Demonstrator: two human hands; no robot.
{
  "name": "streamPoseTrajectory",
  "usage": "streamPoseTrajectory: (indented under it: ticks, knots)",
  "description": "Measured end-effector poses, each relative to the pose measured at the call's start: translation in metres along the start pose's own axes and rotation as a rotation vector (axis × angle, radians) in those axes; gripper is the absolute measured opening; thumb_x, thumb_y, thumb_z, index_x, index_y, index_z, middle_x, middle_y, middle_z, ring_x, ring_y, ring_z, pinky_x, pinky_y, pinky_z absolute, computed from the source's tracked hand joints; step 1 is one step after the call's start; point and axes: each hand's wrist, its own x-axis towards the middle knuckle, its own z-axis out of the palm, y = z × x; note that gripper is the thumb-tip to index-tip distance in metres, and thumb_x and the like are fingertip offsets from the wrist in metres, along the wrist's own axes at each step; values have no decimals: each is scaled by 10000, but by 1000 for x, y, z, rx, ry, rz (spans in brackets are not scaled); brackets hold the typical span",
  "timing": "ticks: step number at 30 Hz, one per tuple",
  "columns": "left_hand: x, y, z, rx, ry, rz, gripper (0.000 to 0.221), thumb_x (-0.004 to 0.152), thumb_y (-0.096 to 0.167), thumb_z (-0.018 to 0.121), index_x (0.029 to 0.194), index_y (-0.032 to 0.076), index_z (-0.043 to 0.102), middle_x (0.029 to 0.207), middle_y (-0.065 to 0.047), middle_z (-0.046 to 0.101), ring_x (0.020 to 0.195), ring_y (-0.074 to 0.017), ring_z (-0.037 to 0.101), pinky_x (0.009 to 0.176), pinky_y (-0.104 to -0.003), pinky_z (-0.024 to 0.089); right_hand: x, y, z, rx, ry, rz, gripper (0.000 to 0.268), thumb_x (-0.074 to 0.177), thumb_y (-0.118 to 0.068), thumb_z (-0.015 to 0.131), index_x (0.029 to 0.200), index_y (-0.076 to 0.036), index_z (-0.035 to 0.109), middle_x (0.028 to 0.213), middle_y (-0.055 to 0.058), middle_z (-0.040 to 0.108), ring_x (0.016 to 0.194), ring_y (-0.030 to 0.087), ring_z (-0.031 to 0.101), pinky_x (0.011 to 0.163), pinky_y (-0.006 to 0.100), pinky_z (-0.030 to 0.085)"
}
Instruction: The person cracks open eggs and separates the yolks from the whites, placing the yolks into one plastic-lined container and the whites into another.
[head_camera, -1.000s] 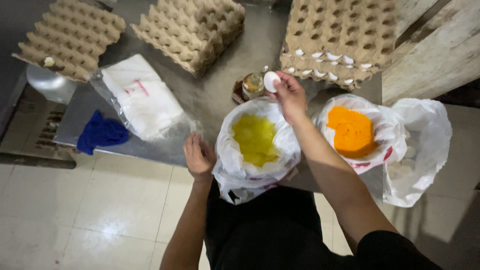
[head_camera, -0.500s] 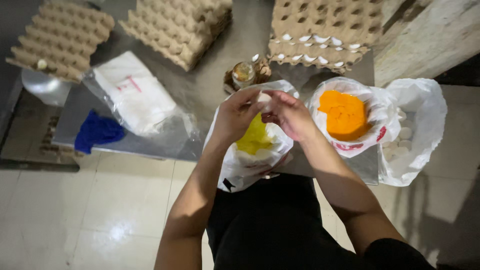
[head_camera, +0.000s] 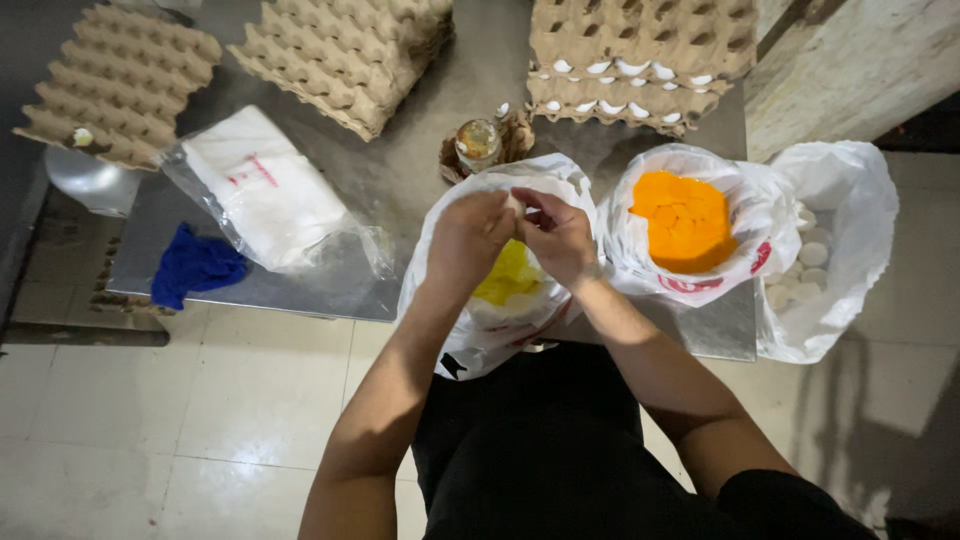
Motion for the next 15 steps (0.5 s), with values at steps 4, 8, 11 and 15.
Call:
streamPoseTrajectory:
  ticks: [4,8,11,15]
  knots:
    - [-1,4,0,60,-63,-54,234,985,224,672,1066,12,730,987,-186,728,950,-387,696,837,-437,535,0,11,2,118,32,15,401,973,34,665,1372,26,631,1049,82,731,895,110,693,856,274,611]
    - [2,5,0,-34,-60,-81,266,992,241,688,1132,16,716,989,-161,736,927,-347,720,827,-400,556,0,14,-2,87,86,27,396,967,42,646,1363,34,636,1097,87,747,906,136,715,841,285,607]
    - [3,-2,0,-84,108,-63,298,969,220,726,1184,14,722,1044,-154,745,932,-264,744,818,-356,579,-2,15,-9,271,72,43,435,959,58,625,1393,26,607,1142,113,737,929,180,736,876,318,625]
    - [12,-19,4,-560,74,-517,334,980,223,702,1252,32,715,963,-33,749,816,-80,667,719,-264,575,-2,14,-16,546,-39,58,440,987,77,611,1419,-2,583,1290,132,680,1103,223,692,964,377,583]
